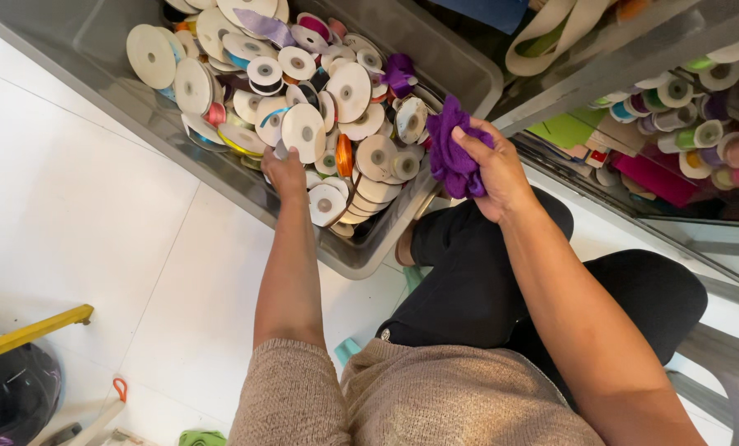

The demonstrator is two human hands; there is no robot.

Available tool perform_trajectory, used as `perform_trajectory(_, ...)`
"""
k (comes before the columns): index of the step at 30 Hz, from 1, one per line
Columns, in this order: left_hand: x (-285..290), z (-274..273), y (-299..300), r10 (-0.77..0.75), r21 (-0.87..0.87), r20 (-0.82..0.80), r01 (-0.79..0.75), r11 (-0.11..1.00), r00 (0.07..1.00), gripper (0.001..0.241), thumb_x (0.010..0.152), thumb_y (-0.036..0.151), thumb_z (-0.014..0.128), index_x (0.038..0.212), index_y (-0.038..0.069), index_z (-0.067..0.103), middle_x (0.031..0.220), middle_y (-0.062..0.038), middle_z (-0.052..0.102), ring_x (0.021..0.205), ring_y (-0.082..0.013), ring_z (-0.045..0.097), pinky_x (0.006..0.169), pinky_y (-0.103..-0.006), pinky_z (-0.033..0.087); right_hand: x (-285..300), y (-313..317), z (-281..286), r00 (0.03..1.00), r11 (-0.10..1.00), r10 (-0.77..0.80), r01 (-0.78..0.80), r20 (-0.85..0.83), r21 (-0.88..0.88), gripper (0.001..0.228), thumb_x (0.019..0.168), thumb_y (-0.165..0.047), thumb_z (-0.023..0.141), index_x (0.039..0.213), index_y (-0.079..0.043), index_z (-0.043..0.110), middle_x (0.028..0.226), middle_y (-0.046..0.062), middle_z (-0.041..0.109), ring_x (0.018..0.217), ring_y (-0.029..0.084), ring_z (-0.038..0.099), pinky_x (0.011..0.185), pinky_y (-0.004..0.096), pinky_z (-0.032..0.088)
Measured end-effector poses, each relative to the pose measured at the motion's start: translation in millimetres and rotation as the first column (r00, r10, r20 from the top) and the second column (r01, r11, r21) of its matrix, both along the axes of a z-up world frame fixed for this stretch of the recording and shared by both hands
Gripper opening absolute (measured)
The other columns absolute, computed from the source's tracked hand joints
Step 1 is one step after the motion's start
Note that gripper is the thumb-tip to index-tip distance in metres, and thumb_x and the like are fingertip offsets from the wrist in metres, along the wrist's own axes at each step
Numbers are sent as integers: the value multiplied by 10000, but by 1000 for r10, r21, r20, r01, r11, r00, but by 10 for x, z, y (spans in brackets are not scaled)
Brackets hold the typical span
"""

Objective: The person sits on the floor and wipes various spools of ribbon with a purple cloth. They pick up the spools from a gray bin, clean them, and place them into a glass display cabinet.

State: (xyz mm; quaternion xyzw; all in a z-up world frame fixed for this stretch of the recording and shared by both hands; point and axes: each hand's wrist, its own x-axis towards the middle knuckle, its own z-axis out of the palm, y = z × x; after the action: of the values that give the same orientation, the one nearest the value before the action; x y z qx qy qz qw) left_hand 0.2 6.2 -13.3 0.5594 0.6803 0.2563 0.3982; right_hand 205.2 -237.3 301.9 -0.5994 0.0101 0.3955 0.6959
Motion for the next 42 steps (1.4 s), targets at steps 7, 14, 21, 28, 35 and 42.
perform_trajectory(7, 286, 721, -379, -239, -28, -191, 238, 971, 952, 646, 949, 396, 711, 1463, 67, 498, 1510, -235, 407, 1314, -465, 520, 1143, -577, 404, 40, 92, -99, 998, 999, 54, -54, -31, 0, 283, 905, -144, 760, 1170, -71, 695, 755, 59, 599, 613, 181, 654, 507, 298, 550)
perform_trajectory(14, 522, 1420, -863, -685, -1, -256, 709, 705, 682, 554, 1028, 235, 570, 1545, 163, 386, 1518, -205, 441, 1296, -442, 552, 1139, -603, 362, -35, 191, -11, 997, 997, 72, -72, -18, -24, 281, 907, -149, 750, 1171, -72, 692, 783, 52, 623, 637, 154, 667, 531, 275, 556)
perform_trajectory(21, 375, 1591, -553, -631, -167, -52, 616, 770, 774, 481, 946, 519, 628, 1319, 216, 642, 1277, -93, 684, 1151, -355, 662, 1004, -537, 497, -1, 221, -88, 995, 996, 87, -88, -40, -15, 271, 920, -128, 731, 1180, -66, 686, 726, 53, 586, 570, 168, 642, 464, 293, 547)
perform_trajectory(28, 137, 184, 258, -275, 89, -56, 279, 956, 960, 468, 971, 324, 708, 1370, 109, 589, 1304, -154, 608, 1235, -370, 609, 1093, -465, 467, -36, 286, -45, 994, 997, 81, -81, -69, 13, 280, 906, -131, 741, 1174, -68, 688, 717, 61, 590, 560, 170, 638, 456, 297, 544)
perform_trajectory(35, 163, -338, 387, -310, -189, -350, 257, 948, 884, 869, 911, 658, 634, 1442, 0, 433, 1476, -259, 404, 1438, -406, 344, 1211, -491, 270, 11, 260, -142, 995, 997, 76, -75, -59, 17, 259, 904, -126, 742, 1155, -75, 697, 728, 44, 579, 551, 161, 620, 410, 287, 520)
perform_trajectory(42, 157, -130, 266, -236, -131, -188, 214, 968, 953, 654, 824, 410, 864, 1277, 145, 474, 1204, -180, 656, 1194, -371, 628, 1013, -487, 532, 56, 214, -151, 994, 997, 68, -66, -87, 27, 284, 890, -128, 759, 1161, -69, 697, 693, 62, 565, 498, 190, 608, 371, 306, 512)
